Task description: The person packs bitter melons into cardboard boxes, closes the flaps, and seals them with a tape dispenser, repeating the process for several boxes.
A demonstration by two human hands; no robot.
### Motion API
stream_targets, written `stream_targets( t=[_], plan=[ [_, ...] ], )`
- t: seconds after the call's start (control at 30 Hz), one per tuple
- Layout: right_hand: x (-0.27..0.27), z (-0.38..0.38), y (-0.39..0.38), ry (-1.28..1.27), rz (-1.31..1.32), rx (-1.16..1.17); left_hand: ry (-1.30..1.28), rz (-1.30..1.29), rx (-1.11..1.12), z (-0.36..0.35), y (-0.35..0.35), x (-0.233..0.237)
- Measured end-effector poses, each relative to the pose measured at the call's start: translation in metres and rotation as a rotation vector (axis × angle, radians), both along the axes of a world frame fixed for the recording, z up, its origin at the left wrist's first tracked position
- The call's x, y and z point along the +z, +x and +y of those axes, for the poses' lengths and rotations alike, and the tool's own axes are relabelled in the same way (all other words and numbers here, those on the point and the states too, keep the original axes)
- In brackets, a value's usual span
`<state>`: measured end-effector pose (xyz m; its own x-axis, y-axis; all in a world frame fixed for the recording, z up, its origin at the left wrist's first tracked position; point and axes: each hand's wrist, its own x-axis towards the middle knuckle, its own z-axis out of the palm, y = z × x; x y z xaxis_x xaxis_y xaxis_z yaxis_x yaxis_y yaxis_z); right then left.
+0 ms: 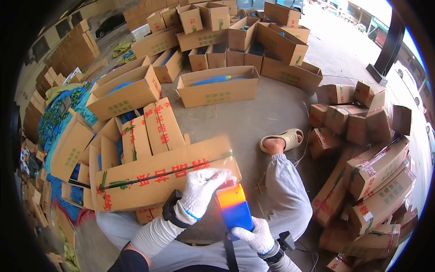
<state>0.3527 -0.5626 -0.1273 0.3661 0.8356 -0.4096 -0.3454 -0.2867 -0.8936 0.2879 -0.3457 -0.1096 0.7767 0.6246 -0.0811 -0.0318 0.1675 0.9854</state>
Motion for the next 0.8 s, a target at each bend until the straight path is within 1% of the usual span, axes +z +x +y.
stream_targets(
  t=[0.03, 0.07, 0.1, 0.13, 0.2, 0.23, 0.3, 0.33, 0.37, 0.4, 0.43, 0.47, 0.53, 0.63, 0.67, 0.73, 0.77, 0.8],
  plan=[
    [-0.004, -0.004, 0.000, -0.021, -0.005, 0.014, 0.201, -0.015, 0.067, 0.022, 0.010, 0.005],
    [-0.009, -0.010, -0.001, -0.044, -0.011, 0.027, -0.094, -0.119, 0.197, 0.048, 0.020, 0.026],
    [-0.023, -0.015, -0.002, -0.051, 0.018, 0.028, 0.273, -0.106, 0.205, 0.092, 0.032, 0.017],
    [-0.036, -0.018, -0.006, -0.091, 0.035, -0.030, 0.630, 0.181, 0.057, 0.120, 0.041, 0.009],
    [-0.074, -0.017, -0.007, -0.053, 0.014, 0.003, 0.963, 0.513, -0.075, 0.135, 0.052, -0.034],
    [-0.084, -0.012, -0.001, -0.037, 0.104, 0.049, 0.912, 0.598, -0.040, 0.134, 0.055, -0.033],
    [-0.120, 0.003, 0.015, 0.009, -0.002, 0.245, 0.792, 0.780, 0.008, 0.135, 0.058, -0.032],
    [-0.141, 0.006, 0.022, 0.025, -0.051, 0.345, 0.771, 0.757, -0.066, 0.134, 0.056, -0.037],
    [-0.163, 0.010, 0.030, 0.051, 0.041, 0.406, 0.749, 0.728, -0.129, 0.135, 0.052, -0.040],
    [-0.198, 0.017, 0.035, 0.149, 0.161, 0.457, 0.744, 0.690, -0.177, 0.142, 0.053, -0.037],
    [-0.230, 0.029, 0.049, 0.071, 0.494, 0.373, 0.727, 0.560, -0.309, 0.141, 0.050, -0.036],
    [-0.244, 0.046, 0.061, 0.064, 0.530, 0.363, 0.849, 0.366, -0.297, 0.140, 0.047, -0.059],
    [-0.256, 0.098, 0.084, 0.081, 0.406, 0.397, 0.621, 0.431, -0.196, 0.136, 0.050, -0.052],
    [-0.265, 0.196, 0.121, 0.146, 0.268, 0.413, 0.273, 0.302, -0.021, 0.140, 0.058, -0.060],
    [-0.264, 0.232, 0.137, 0.182, 0.197, 0.426, 0.290, 0.291, 0.048, 0.143, 0.061, -0.066],
    [-0.242, 0.311, 0.182, 0.301, -0.105, 0.470, 0.323, 0.277, 0.162, 0.143, 0.064, -0.074],
    [-0.228, 0.347, 0.205, 0.365, -0.394, 0.520, 0.240, 0.320, 0.233, 0.143, 0.066, -0.059],
    [-0.212, 0.383, 0.232, 0.452, 0.292, 0.388, 0.229, 0.322, 0.285, 0.145, 0.068, -0.061]
  ],
)
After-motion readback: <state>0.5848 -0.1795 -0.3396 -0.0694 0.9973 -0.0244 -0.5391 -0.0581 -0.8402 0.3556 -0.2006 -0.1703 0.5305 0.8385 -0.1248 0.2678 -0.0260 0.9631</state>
